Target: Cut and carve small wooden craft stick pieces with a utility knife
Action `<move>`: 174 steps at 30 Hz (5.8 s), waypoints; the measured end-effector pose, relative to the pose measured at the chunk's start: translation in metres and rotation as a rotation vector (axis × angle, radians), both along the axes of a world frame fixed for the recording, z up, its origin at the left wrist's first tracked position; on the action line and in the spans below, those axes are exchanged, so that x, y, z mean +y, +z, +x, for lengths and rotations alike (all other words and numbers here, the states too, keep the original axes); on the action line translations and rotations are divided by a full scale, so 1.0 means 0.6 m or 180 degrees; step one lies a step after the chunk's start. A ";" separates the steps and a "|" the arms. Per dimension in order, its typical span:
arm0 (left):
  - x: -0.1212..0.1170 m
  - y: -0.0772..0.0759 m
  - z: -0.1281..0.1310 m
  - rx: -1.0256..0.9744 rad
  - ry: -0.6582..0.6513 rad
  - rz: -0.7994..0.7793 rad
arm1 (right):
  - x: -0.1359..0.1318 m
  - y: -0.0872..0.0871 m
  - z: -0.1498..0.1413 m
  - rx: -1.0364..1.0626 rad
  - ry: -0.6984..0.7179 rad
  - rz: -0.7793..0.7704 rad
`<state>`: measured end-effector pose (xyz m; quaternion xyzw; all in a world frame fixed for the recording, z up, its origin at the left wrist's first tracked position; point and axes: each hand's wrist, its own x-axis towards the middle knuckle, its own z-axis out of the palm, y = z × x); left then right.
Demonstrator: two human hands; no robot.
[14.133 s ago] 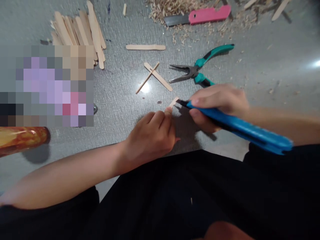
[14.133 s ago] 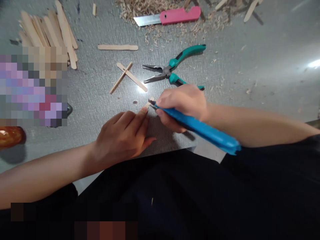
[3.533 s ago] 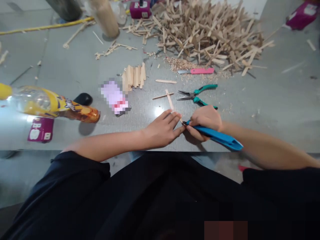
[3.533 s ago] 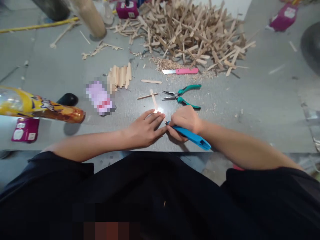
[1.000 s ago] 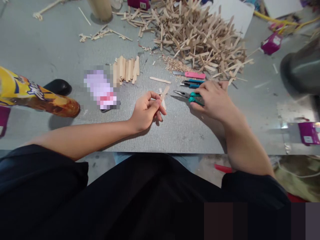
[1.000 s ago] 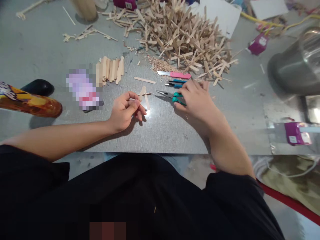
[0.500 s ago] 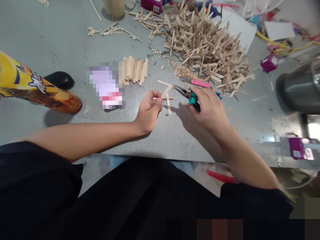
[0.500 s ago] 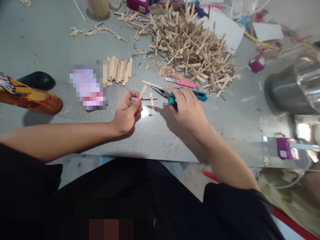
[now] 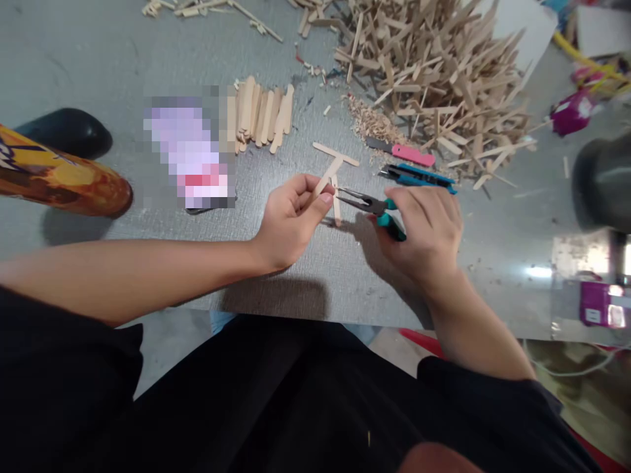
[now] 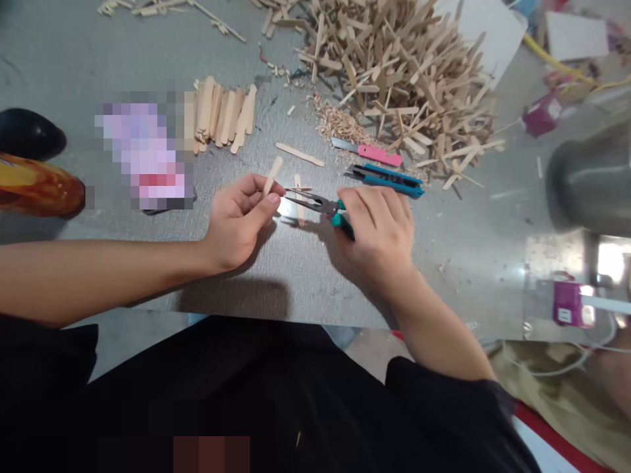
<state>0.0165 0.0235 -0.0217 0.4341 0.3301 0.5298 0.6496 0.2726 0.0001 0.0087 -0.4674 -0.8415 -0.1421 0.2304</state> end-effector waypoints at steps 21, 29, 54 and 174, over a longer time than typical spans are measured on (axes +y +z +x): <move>-0.010 0.007 -0.003 0.0471 -0.0039 0.0100 | -0.015 0.008 0.017 0.0556 -0.0152 -0.1048; -0.013 0.011 -0.006 0.0837 -0.0001 0.0453 | -0.022 0.017 -0.003 0.0928 -0.0061 -0.1393; -0.012 0.015 -0.009 0.1002 0.0066 0.0658 | -0.022 0.031 -0.008 0.1316 -0.0004 -0.1772; -0.021 0.030 -0.002 -0.0625 -0.1271 -0.0166 | -0.032 0.040 -0.014 0.1942 0.0099 -0.2722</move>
